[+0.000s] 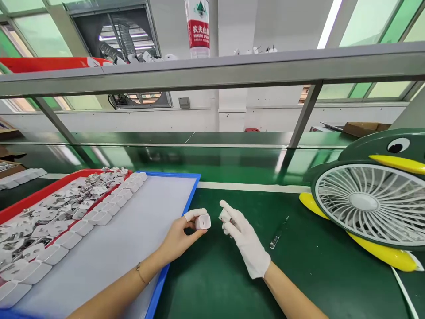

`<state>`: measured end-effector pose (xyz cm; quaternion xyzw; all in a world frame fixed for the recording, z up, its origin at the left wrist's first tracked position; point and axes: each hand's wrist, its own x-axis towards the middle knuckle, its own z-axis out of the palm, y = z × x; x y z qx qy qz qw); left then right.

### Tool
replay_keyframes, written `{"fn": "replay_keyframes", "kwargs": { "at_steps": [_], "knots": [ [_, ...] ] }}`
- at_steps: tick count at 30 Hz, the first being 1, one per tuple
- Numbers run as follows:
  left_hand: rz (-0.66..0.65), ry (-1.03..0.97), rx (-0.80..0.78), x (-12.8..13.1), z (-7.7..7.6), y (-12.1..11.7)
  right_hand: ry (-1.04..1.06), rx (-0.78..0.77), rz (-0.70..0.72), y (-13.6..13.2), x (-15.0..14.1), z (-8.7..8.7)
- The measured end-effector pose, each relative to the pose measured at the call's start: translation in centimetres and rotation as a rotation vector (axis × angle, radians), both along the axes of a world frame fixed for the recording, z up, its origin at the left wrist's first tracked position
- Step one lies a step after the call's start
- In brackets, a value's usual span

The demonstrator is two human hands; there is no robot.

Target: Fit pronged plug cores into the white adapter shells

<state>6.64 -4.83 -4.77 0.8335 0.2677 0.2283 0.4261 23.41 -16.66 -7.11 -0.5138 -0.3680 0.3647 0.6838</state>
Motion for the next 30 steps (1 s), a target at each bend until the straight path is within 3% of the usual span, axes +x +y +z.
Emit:
{"fn": "replay_keyframes", "kwargs": {
  "at_steps": [8, 15, 21, 30],
  "knots": [
    [-0.087, 0.070, 0.121, 0.0, 0.0, -0.3, 0.083, -0.025, 0.017, -0.2, 0.0, 0.6],
    [-0.142, 0.038, 0.038, 0.3, 0.3, -0.3, 0.269, -0.042, 0.110, -0.6, 0.2, 1.1],
    [-0.149, 0.053, 0.002, 0.4, 0.2, -0.2, 0.351, -0.068, 0.022, -0.2, 0.7, 0.6],
    [-0.157, 0.072, -0.003, 0.4, 0.1, 0.0, 0.424, -0.088, 0.051, -0.4, 1.2, 0.7]
  ]
}}
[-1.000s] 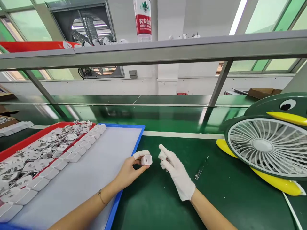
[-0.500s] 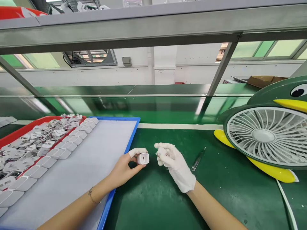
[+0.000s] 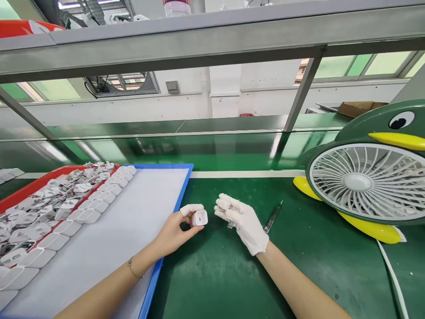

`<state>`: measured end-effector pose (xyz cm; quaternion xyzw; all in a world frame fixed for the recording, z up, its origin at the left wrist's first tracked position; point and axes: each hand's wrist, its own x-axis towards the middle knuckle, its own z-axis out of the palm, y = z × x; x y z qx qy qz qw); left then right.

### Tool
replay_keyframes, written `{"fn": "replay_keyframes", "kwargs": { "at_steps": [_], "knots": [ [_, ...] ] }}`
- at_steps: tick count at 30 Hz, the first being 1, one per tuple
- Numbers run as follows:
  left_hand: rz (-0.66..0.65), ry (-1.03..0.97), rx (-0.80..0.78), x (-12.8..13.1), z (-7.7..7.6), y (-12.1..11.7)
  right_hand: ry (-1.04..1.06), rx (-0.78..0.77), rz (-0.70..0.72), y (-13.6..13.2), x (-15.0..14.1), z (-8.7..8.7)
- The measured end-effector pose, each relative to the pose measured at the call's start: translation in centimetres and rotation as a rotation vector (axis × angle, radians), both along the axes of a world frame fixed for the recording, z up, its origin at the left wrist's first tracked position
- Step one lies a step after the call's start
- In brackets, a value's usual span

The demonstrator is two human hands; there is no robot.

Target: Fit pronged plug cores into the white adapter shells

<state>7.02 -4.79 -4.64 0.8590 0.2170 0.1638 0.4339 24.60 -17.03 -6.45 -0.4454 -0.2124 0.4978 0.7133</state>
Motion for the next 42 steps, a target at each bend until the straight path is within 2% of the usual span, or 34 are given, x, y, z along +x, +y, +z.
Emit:
{"fn": "replay_keyframes", "kwargs": {
  "at_steps": [7, 14, 26, 32, 37, 42],
  "knots": [
    [0.005, 0.008, 0.036, 0.1, 0.0, 0.3, -0.100, -0.007, 0.032, 0.3, 0.3, -0.6],
    [-0.008, 0.008, 0.066, 0.3, 0.2, 0.1, -0.098, 0.036, 0.015, 0.4, 0.2, -0.8],
    [-0.024, 0.041, 0.085, 0.2, 0.2, -0.1, -0.047, 0.093, 0.009, 0.7, -0.2, -0.5],
    [-0.046, 0.070, 0.107, 0.1, 0.5, -0.3, -0.091, 0.086, -0.024, 0.2, -0.5, 0.2],
    [-0.089, 0.061, 0.070, 0.1, 0.7, -0.6, -0.324, 0.081, -0.117, -0.3, -1.3, 0.2],
    [-0.099, 0.021, -0.035, 0.0, 0.6, -1.1, -0.770, 0.126, -0.131, -0.8, -2.5, -1.1]
  ]
}}
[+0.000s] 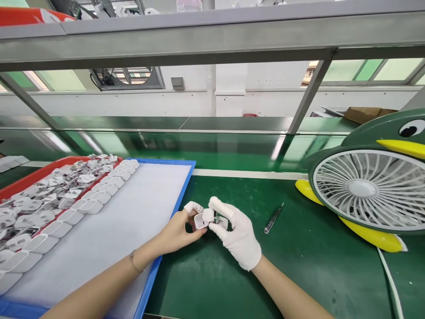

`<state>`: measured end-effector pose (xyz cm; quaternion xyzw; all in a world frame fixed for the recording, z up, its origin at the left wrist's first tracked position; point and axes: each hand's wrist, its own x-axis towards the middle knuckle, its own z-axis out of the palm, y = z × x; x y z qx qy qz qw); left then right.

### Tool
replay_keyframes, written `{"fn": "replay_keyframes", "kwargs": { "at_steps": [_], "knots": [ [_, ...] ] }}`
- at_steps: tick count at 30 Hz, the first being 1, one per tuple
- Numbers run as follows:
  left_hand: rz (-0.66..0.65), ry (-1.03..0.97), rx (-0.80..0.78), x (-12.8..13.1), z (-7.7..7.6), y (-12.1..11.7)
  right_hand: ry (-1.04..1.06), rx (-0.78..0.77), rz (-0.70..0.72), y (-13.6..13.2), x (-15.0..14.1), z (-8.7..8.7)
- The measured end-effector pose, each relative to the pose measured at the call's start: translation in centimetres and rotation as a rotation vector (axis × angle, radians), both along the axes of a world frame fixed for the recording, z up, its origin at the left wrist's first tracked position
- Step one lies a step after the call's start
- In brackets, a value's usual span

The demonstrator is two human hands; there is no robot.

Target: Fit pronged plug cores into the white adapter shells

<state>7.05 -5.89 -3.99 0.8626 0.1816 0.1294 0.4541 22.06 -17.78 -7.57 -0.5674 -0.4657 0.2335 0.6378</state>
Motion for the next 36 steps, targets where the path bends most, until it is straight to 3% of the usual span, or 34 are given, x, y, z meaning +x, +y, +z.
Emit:
{"fn": "replay_keyframes", "kwargs": {
  "at_steps": [3, 6, 14, 19, 21, 27, 36],
  "knots": [
    [0.007, -0.015, -0.070, 0.0, 0.1, -0.3, -0.242, 0.099, -0.050, -0.2, -0.5, -0.1],
    [-0.001, -0.020, -0.094, 0.0, 0.1, -0.4, -0.285, 0.123, -0.026, -0.3, -0.8, 0.2],
    [0.083, -0.030, -0.100, 0.0, -0.6, 0.0, -0.118, 0.025, -0.019, -0.7, -1.0, -0.5],
    [0.068, -0.047, -0.135, 0.0, -0.4, 0.2, 0.104, -0.015, -0.040, -0.9, -0.7, 0.0],
    [0.057, -0.053, -0.113, 0.0, -0.3, 0.2, 0.116, 0.001, -0.036, -1.1, -0.4, 0.3],
    [0.086, -0.047, 0.004, -0.2, -0.4, -0.1, -0.132, -0.028, -0.014, -1.2, -0.3, -0.2],
    [0.088, -0.041, 0.229, -0.5, -1.0, -0.3, -0.200, -0.031, 0.038, -0.7, -0.3, -0.4]
  ]
}}
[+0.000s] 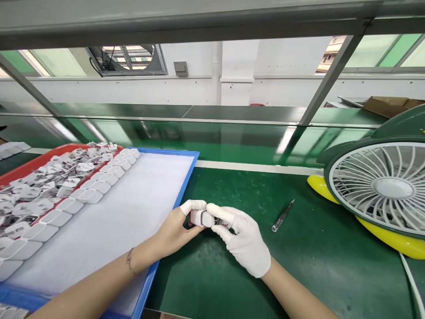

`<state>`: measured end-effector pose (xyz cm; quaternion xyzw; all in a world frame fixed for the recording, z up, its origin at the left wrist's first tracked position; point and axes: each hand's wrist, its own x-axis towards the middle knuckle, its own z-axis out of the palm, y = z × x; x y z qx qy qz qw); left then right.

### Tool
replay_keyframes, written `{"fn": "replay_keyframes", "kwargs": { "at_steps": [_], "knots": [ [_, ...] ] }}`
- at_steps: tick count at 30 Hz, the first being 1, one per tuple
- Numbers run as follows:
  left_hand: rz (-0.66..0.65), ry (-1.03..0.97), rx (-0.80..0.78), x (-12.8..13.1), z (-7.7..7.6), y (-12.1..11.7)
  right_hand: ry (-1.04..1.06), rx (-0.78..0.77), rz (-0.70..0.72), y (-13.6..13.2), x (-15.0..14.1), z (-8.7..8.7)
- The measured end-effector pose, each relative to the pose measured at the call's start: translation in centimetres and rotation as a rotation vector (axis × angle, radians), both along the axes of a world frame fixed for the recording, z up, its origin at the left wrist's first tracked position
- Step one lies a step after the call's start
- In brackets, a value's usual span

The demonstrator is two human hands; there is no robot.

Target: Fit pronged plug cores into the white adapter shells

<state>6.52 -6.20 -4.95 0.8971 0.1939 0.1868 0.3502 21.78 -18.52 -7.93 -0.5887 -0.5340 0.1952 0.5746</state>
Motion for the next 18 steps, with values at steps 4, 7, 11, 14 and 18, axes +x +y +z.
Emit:
{"fn": "replay_keyframes", "kwargs": {
  "at_steps": [4, 7, 11, 14, 18],
  "knots": [
    [-0.015, 0.007, 0.036, 0.01, -0.09, 0.02, -0.022, -0.040, 0.003, 0.00, 0.19, -0.03],
    [-0.022, 0.020, 0.048, 0.03, -0.05, -0.01, -0.039, -0.017, 0.008, 0.00, 0.24, -0.14],
    [-0.024, 0.035, 0.035, 0.03, 0.04, -0.01, -0.036, -0.010, 0.011, 0.14, 0.21, -0.29],
    [-0.024, 0.031, 0.019, 0.04, 0.10, 0.01, -0.023, -0.010, 0.012, 0.25, 0.16, -0.37],
    [-0.033, 0.027, 0.009, 0.03, 0.15, -0.01, 0.009, -0.013, 0.007, 0.19, 0.14, -0.50]
  ]
}}
